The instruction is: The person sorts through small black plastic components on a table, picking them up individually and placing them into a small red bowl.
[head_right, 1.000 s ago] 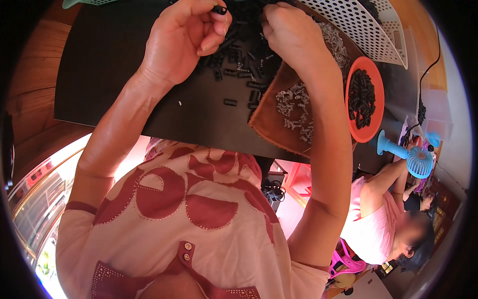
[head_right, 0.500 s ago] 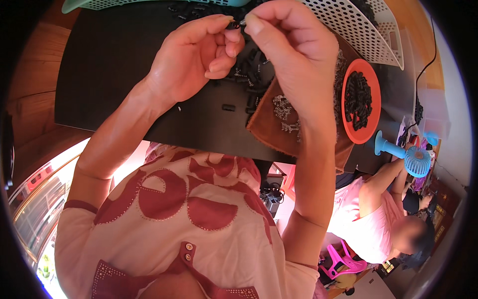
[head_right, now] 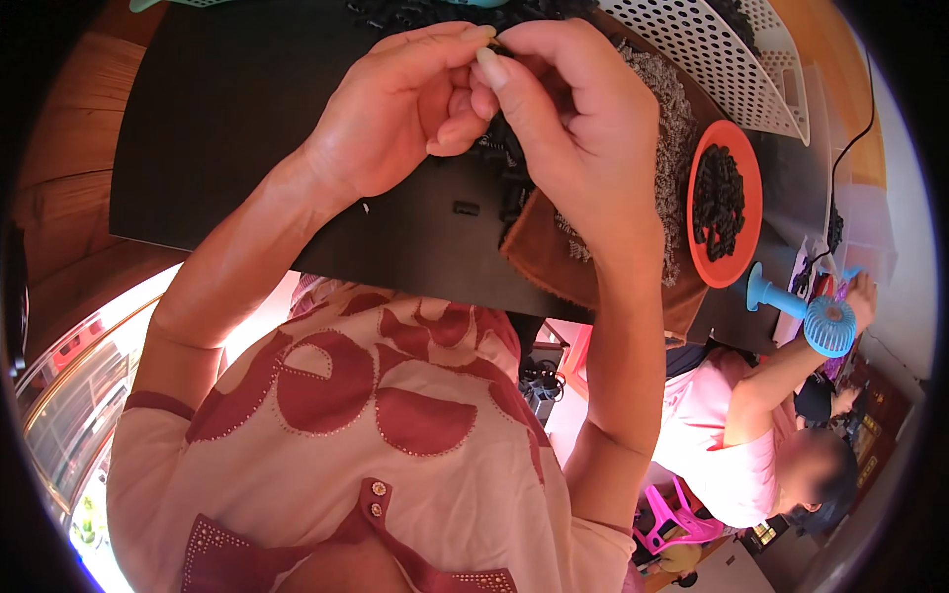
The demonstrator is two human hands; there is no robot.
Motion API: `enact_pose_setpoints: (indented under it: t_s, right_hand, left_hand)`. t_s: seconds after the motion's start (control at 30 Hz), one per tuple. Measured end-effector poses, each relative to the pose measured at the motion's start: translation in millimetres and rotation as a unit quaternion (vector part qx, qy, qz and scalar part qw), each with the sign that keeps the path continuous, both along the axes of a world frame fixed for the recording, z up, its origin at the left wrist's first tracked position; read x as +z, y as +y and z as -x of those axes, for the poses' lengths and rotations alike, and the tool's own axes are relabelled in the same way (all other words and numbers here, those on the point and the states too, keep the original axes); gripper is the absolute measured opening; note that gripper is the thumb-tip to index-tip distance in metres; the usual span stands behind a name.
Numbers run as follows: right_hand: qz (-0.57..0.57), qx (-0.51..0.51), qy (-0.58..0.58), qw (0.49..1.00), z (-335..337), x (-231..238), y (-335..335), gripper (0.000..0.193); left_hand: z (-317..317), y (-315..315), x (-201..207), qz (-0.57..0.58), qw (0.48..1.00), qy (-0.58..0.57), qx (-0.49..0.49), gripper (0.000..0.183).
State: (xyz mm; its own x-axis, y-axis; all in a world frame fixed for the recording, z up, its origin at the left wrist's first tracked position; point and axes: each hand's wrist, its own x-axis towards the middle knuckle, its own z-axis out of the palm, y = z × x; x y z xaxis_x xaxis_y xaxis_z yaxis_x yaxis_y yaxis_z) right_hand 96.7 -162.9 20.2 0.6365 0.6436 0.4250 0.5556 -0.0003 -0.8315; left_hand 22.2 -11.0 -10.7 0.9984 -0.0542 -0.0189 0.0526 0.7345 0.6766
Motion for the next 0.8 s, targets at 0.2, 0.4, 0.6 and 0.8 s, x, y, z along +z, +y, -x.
enact_pose_setpoints:
  t_s: [0.2, 0.4, 0.6, 0.8]
  right_hand:
    - [0.017, 0.020, 0.034, 0.999, 11.2, 22.6, 4.1, 0.010]
    - [0.174, -0.055, 0.054, 0.982, -19.1, 20.1, -26.7, 0.008]
    - [0.338, 0.021, -0.115, 0.934, -2.1, 9.8, -45.5, 0.006]
    - [0.406, -0.027, -0.209, 0.889, 12.1, -3.3, -36.5, 0.013]
  left_hand:
    - [0.3, -4.5, 0.3, 0.027, 0.998, 0.049, -0.006, 0.030]
    - [-1.6, 3.7, 1.4, 0.036, 0.999, 0.016, 0.034, 0.025]
    - [-2.4, 7.5, 0.5, 0.055, 0.994, 0.038, 0.084, 0.021]
    - [-1.1, 6.1, 0.1, 0.046, 0.995, 0.042, 0.073, 0.020]
